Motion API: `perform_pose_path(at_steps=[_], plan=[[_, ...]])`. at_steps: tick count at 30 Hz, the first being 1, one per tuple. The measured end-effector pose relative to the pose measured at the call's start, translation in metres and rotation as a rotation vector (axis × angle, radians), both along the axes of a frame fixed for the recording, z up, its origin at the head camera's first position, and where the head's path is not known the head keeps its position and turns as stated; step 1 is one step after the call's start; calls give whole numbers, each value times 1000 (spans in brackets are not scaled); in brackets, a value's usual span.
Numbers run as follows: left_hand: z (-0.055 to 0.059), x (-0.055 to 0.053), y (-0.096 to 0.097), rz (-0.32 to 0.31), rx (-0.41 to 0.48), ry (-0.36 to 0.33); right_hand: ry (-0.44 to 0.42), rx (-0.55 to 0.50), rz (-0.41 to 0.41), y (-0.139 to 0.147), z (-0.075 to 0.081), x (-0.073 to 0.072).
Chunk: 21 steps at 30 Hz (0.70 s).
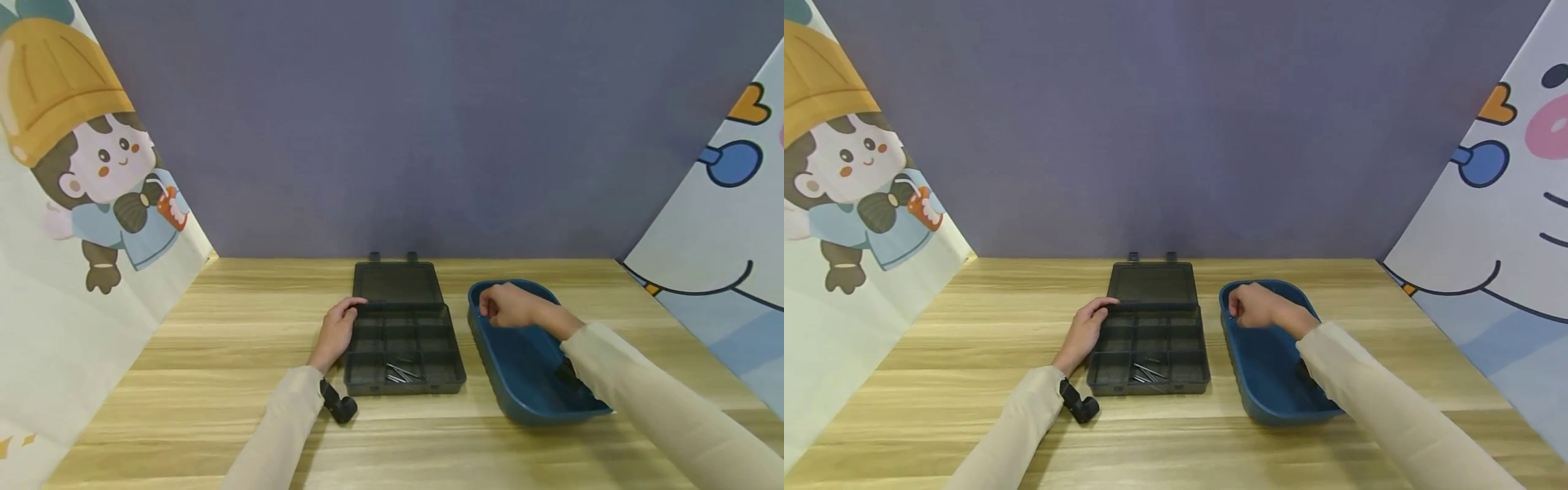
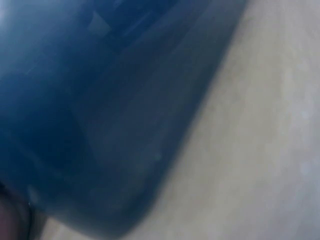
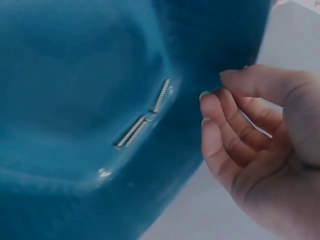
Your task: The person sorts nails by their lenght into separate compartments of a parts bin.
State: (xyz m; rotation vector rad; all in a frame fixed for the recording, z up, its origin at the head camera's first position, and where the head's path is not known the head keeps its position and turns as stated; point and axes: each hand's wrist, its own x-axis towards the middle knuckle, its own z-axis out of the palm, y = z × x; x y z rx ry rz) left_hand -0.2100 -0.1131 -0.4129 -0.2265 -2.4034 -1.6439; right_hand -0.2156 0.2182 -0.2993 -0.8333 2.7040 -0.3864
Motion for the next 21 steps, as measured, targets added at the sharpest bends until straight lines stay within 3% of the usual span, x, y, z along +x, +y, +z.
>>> perform_pose_path(at_steps=[21], plan=[[1, 0, 1, -1, 19, -11, 117, 63, -38, 22, -33, -12]])
